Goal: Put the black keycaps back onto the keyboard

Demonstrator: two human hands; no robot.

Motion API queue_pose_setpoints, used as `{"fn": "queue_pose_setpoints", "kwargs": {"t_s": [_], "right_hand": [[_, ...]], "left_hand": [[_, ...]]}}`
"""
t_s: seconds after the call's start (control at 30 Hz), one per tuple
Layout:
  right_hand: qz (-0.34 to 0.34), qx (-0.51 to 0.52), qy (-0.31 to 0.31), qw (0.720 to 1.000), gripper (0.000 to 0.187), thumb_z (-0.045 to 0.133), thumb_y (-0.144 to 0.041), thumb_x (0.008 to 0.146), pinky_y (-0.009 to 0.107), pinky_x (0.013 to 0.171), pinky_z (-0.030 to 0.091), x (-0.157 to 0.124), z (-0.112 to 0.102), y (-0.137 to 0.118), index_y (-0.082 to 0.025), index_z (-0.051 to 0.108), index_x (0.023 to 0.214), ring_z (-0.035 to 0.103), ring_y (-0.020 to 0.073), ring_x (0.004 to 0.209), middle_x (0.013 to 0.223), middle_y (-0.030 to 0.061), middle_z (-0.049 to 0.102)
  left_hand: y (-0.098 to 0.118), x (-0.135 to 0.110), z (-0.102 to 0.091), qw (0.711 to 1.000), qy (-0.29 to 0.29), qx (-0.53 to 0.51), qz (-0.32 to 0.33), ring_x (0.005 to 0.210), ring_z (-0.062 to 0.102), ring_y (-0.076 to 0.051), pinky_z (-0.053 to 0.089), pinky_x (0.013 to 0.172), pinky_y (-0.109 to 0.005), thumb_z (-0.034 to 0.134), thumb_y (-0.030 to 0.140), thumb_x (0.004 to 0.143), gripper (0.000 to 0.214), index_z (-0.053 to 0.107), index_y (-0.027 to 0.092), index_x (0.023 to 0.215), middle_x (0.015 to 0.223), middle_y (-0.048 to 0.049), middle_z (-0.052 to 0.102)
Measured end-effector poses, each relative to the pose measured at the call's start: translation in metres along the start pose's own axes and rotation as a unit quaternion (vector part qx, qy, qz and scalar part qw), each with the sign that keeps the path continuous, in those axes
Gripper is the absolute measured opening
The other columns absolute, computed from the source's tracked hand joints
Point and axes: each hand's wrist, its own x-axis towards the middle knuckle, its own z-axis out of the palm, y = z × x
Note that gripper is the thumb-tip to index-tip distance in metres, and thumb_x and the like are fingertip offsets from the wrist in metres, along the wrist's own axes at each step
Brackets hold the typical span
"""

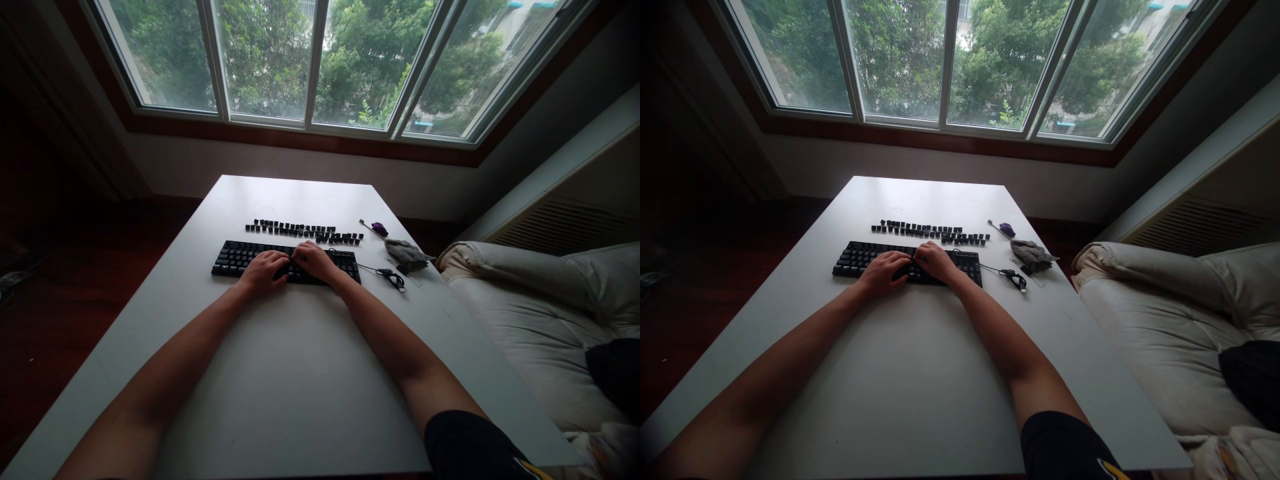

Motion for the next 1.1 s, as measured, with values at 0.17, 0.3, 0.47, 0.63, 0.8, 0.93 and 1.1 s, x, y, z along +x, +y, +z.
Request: {"fn": "queue_pose_setpoints", "kwargs": {"t_s": [0.17, 0.3, 0.47, 0.63, 0.8, 0.93, 1.1], "right_hand": [[-0.039, -0.057, -0.034, 0.997, 0.014, 0.061, -0.017, 0.091, 0.038, 0.095, 0.048, -0.008, -0.007, -0.012, -0.022, 0.073, 0.097, 0.057, 0.025, 0.106, 0.102, 0.0088, 0.071], [-0.035, -0.085, -0.051, 0.994, 0.017, 0.061, -0.015, 0.088, 0.038, 0.098, 0.048, -0.013, -0.006, -0.018, -0.021, 0.073, 0.099, 0.057, 0.0257, 0.109, 0.106, 0.0094, 0.071], [0.0, -0.059, -0.019, 0.998, 0.024, 0.059, -0.008, 0.086, 0.037, 0.096, 0.049, -0.01, -0.002, -0.012, -0.022, 0.075, 0.097, 0.061, 0.024, 0.104, 0.103, 0.0067, 0.072], [0.078, -0.059, 0.073, 0.993, 0.02, 0.059, -0.012, 0.088, 0.036, 0.089, 0.049, -0.006, -0.015, 0.015, -0.023, 0.074, 0.096, 0.063, 0.0227, 0.097, 0.101, 0.0051, 0.072], [0.232, -0.14, 0.093, 0.958, 0.016, 0.064, -0.013, 0.085, 0.038, 0.086, 0.048, -0.003, -0.034, 0.063, -0.022, 0.072, 0.095, 0.059, 0.0253, 0.095, 0.092, 0.0074, 0.069], [0.236, -0.17, 0.047, 0.956, 0.013, 0.071, -0.018, 0.084, 0.038, 0.085, 0.048, 0.004, -0.039, 0.085, -0.023, 0.07, 0.096, 0.056, 0.0267, 0.099, 0.098, 0.0097, 0.067], [0.21, -0.216, -0.027, 0.953, 0.013, 0.072, -0.023, 0.086, 0.038, 0.085, 0.047, 0.016, -0.04, 0.08, -0.022, 0.069, 0.098, 0.053, 0.0281, 0.102, 0.102, 0.0117, 0.066]], "left_hand": [[0.003, 0.0, -0.001, 1.0, 0.002, -0.003, -0.001, 0.123, 0.057, -0.03, 0.045, 0.108, -0.049, 0.062, 0.034, 0.089, 0.037, 0.063, 0.024, 0.124, 0.129, -0.0092, 0.064], [0.004, 0.0, -0.001, 1.0, 0.003, -0.001, -0.002, 0.123, 0.057, -0.03, 0.045, 0.107, -0.049, 0.061, 0.034, 0.089, 0.036, 0.064, 0.025, 0.124, 0.129, -0.0091, 0.064], [0.005, 0.0, 0.0, 1.0, 0.006, 0.008, 0.002, 0.123, 0.057, -0.03, 0.046, 0.108, -0.049, 0.061, 0.034, 0.089, 0.037, 0.064, 0.024, 0.125, 0.129, -0.0094, 0.064], [0.005, 0.0, -0.001, 1.0, 0.006, 0.009, 0.005, 0.125, 0.056, -0.03, 0.045, 0.109, -0.049, 0.061, 0.035, 0.09, 0.037, 0.063, 0.023, 0.125, 0.132, -0.0095, 0.063], [0.005, 0.0, -0.001, 1.0, 0.002, 0.004, 0.005, 0.126, 0.056, -0.029, 0.045, 0.109, -0.05, 0.06, 0.036, 0.091, 0.037, 0.063, 0.024, 0.126, 0.134, -0.009, 0.062], [0.005, 0.0, 0.0, 1.0, -0.003, 0.012, 0.009, 0.129, 0.054, -0.03, 0.044, 0.11, -0.05, 0.06, 0.036, 0.092, 0.039, 0.061, 0.023, 0.129, 0.138, -0.0099, 0.06], [0.005, -0.001, 0.003, 0.999, -0.009, 0.019, 0.03, 0.136, 0.049, -0.03, 0.038, 0.117, -0.051, 0.06, 0.035, 0.092, 0.046, 0.058, 0.022, 0.135, 0.145, -0.0095, 0.057]]}}
